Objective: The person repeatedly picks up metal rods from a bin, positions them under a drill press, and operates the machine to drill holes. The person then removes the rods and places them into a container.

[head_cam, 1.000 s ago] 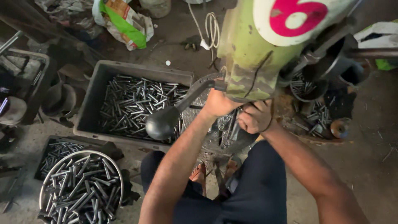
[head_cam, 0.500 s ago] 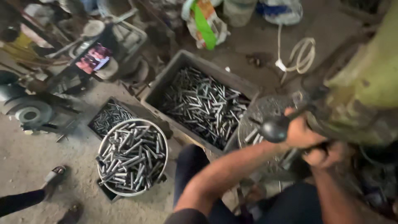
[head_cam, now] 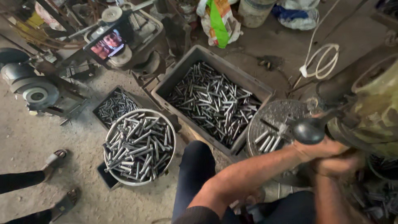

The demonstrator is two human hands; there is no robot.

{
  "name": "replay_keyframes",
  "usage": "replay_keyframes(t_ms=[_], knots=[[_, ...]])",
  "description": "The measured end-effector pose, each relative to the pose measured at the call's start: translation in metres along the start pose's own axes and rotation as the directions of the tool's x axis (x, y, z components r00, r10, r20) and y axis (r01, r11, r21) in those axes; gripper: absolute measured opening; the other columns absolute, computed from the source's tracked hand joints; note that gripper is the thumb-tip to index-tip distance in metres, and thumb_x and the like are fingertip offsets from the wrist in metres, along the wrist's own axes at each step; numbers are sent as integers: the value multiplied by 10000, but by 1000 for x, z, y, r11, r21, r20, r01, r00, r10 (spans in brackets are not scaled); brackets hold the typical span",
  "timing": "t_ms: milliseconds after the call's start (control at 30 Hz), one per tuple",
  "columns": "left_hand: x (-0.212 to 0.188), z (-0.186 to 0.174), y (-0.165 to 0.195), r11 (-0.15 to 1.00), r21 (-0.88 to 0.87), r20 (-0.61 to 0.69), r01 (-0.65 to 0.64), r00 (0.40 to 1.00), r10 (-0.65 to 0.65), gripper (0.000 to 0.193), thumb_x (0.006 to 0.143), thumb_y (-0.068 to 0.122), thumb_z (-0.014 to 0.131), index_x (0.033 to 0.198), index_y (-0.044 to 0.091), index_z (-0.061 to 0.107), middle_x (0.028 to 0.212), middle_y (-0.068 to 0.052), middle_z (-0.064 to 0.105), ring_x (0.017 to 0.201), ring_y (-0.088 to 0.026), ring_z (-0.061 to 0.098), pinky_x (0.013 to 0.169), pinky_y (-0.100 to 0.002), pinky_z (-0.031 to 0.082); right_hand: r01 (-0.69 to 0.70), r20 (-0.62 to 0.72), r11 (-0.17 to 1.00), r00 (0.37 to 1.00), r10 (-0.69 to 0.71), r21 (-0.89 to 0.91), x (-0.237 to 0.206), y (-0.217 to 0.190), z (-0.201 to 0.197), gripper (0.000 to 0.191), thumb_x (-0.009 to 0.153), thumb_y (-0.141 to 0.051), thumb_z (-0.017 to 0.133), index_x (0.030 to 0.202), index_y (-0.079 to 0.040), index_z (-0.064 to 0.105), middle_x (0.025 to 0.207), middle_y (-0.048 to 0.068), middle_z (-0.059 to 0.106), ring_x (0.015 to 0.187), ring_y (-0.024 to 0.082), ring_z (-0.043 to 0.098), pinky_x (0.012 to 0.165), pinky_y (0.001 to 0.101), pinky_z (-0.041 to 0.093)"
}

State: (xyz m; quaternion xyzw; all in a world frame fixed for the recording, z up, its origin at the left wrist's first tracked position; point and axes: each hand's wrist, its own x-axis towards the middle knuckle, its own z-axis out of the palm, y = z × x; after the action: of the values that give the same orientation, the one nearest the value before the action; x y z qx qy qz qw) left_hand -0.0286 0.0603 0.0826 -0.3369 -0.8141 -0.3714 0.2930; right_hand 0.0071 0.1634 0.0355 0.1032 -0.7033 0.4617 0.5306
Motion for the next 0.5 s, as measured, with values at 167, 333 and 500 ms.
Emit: replay_keyframes(t_ms=[167,333,500], knots=[[-5,-2,36,445,-817,18,366,789,-614,798,757,361,760,1390,67,375,1205,-68,614,1086,-240,589,940,-346,482,-471,111,810,879,464,349,23,6,14,357,1055,-225,484,1334,-18,562,1377,128,591,1267,313,563,1116,479,421],[2,-57,35,710,-594,-11,379,878,-478,423,716,329,846,969,45,662,864,-110,708,776,-207,694,750,-367,579,-645,208,591,741,638,484,25,2,-13,401,1080,-234,454,1390,-1,557,1429,136,580,1312,309,552,1150,469,417],[26,-92,29,472,-725,410,502,865,-290,350,789,212,814,1092,41,775,905,-112,808,731,-178,750,708,-357,614,190,285,803,958,-26,-565,-20,-11,-28,399,1119,-180,508,1420,82,527,1461,237,541,1360,406,532,1196,502,421]])
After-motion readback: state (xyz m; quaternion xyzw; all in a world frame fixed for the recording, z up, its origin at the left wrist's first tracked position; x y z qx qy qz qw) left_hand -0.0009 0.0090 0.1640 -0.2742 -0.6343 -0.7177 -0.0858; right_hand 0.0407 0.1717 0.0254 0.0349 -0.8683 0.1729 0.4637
